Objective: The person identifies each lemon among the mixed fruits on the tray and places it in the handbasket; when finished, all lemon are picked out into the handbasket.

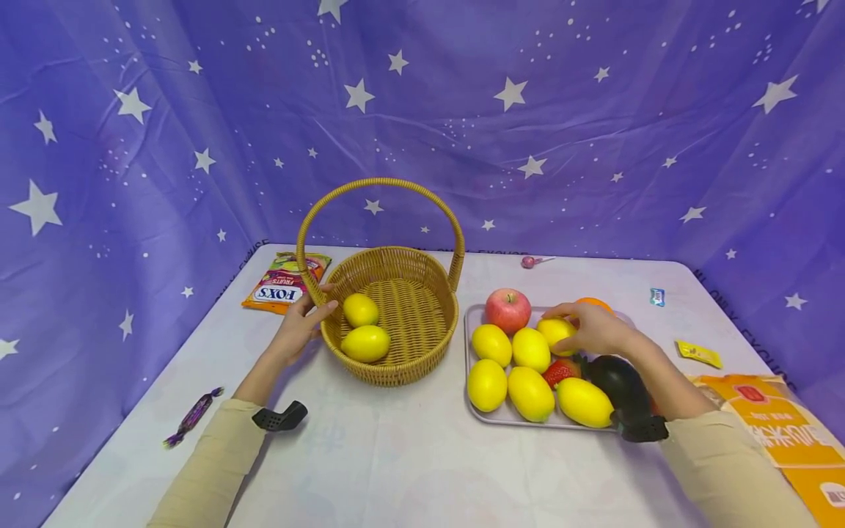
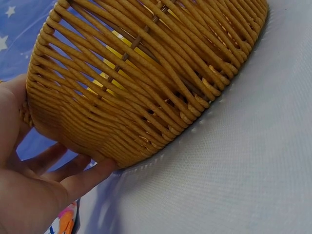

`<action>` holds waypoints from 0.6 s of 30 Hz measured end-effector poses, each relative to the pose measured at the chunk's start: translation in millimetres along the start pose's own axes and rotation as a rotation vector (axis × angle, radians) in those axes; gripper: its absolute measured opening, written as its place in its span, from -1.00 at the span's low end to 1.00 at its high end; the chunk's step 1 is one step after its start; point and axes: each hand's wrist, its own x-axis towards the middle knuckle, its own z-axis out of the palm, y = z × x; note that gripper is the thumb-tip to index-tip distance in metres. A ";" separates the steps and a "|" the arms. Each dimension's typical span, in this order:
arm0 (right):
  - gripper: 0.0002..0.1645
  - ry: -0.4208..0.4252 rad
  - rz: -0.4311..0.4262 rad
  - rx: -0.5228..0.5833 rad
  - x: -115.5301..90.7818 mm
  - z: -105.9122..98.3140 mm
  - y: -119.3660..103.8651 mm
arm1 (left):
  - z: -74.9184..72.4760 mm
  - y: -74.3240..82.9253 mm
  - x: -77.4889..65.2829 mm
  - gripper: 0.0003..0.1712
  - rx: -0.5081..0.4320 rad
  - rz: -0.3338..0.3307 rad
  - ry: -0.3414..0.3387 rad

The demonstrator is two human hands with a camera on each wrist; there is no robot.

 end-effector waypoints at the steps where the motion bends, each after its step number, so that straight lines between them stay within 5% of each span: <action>1: -0.36 0.001 0.002 0.019 -1.0 -2.5 -0.7 | 0.0 -0.2 0.1 -0.41 0.000 0.001 0.001; 6: -0.29 0.011 0.052 0.105 -7.2 -23.1 -8.1 | -0.2 -0.7 0.9 -0.41 -0.016 0.012 0.001; 11: -0.28 0.001 0.006 0.223 -4.4 -40.5 -28.0 | -0.3 -1.9 1.6 -0.41 -0.002 0.017 0.000; 18: -0.30 -0.082 -0.116 0.426 20.9 -24.6 -68.4 | -5.2 -25.2 17.2 -0.40 -0.019 0.016 0.019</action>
